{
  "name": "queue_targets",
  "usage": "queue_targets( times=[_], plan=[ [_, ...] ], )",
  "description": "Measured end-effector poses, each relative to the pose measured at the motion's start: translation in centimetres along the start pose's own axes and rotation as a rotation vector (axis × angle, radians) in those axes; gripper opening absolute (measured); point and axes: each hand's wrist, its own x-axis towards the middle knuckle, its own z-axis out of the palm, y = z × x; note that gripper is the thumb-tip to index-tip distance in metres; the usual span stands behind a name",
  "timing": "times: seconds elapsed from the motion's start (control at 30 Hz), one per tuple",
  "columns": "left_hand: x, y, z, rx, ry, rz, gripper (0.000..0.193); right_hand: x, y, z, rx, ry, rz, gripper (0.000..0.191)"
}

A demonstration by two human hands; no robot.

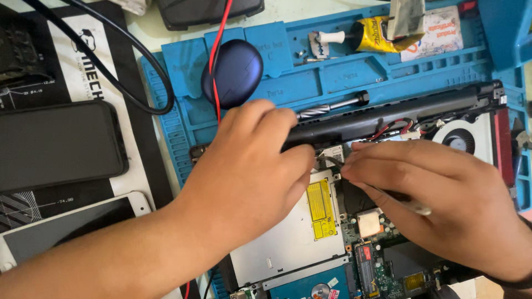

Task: The person works on a disassembled laptop on a repair bench, prying at the hinge area with a spudger-like tool, then uses tweezers to grip and reseat a RAM module in the motherboard slot, pressing it into place by hand.

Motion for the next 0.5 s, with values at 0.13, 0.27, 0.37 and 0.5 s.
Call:
queue_targets(
  times=[0.13, 0.27, 0.37, 0.5],
  plan=[
    [0.9, -0.5, 0.0, -0.025, -0.087, 0.059, 0.018, 0.1, -0.3, 0.0, 0.001, 0.024, -0.006, 0.034],
    [1.8, -1.0, 0.0, -0.077, -0.115, 0.105, 0.018, 0.2, -0.3, 0.0, -0.007, 0.026, -0.006, 0.034],
    [1.9, -1.1, 0.0, -0.089, -0.098, 0.114, 0.018, 0.2, -0.2, 0.0, 0.021, 0.042, 0.011, 0.033],
    [2.0, -1.0, -0.1, -0.098, -0.097, 0.117, 0.015, 0.0, 0.2, -0.2, 0.073, 0.085, 0.045, 0.022]
  ],
)
